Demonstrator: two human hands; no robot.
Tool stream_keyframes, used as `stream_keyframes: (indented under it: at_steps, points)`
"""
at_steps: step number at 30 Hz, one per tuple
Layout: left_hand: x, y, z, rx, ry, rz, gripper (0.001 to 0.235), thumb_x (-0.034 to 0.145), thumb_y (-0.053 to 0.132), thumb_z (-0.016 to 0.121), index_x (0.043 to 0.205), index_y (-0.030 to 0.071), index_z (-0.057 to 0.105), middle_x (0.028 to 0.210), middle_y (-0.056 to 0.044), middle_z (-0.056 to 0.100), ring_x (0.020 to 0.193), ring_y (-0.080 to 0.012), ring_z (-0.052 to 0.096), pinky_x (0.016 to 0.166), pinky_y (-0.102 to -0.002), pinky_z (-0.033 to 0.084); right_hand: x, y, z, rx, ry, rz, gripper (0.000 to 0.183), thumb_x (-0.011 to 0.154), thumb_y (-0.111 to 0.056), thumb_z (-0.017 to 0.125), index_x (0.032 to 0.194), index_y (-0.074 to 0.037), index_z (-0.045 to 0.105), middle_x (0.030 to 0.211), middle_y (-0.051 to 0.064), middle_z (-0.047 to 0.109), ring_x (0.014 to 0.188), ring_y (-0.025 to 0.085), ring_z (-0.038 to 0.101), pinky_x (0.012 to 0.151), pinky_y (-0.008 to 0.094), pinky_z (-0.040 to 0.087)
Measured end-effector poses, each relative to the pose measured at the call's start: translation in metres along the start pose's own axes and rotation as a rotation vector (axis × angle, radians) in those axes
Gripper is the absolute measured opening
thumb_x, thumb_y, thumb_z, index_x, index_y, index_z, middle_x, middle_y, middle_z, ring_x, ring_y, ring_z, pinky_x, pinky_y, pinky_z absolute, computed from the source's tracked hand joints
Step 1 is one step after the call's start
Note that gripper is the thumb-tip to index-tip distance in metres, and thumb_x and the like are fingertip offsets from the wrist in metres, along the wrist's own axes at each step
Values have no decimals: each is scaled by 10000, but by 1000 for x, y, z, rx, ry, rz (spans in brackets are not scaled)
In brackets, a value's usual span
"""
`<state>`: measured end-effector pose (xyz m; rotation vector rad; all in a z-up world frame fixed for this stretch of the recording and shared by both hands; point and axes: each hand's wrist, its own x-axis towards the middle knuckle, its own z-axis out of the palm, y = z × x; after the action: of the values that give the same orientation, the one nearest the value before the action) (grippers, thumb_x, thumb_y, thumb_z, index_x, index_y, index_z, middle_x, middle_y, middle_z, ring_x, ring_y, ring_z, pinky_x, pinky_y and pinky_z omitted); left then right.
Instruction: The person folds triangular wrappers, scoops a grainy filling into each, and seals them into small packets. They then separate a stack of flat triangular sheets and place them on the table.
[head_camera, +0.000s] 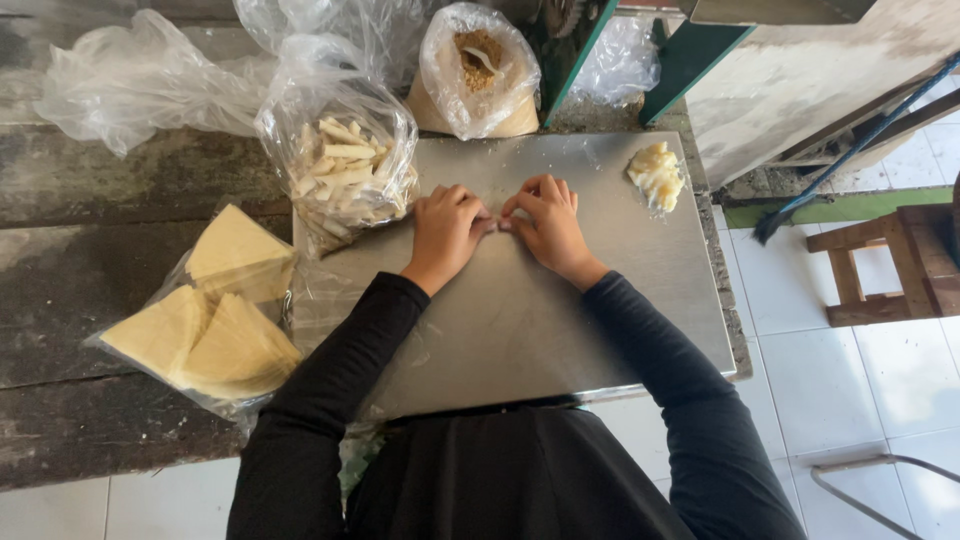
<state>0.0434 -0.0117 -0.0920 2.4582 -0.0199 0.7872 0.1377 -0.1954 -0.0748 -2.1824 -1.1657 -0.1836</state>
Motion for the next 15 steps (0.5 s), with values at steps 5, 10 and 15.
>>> stream_keyframes:
  at_steps: [5,10,15]
  points:
    - [-9,17,5,123,14,-46,133,888,211,759,935,124,670,1012,-31,597,1000,-266,560,842,-448,370,-8,-8,9,-94,39,75,77,939,-192,732,1014,-175,744,1118,44,576,1109,269,500,965,416,351]
    - [-20,28,10,96,-4,-216,151,860,166,734,926,100,615,1070,-92,575,1011,-319,536,818,-482,384,-17,-14,12,-69,-4,293,141,869,-290,771,943,-172,743,1087,81,556,1099,307,479,927,452,338]
    - [6,14,25,147,133,-171,334,836,51,656,1148,57,539,1174,-159,541,1056,-342,527,837,-454,438,9,-3,27,-130,63,305,297,892,-276,732,1127,-132,622,1177,144,518,1128,357,454,929,476,331]
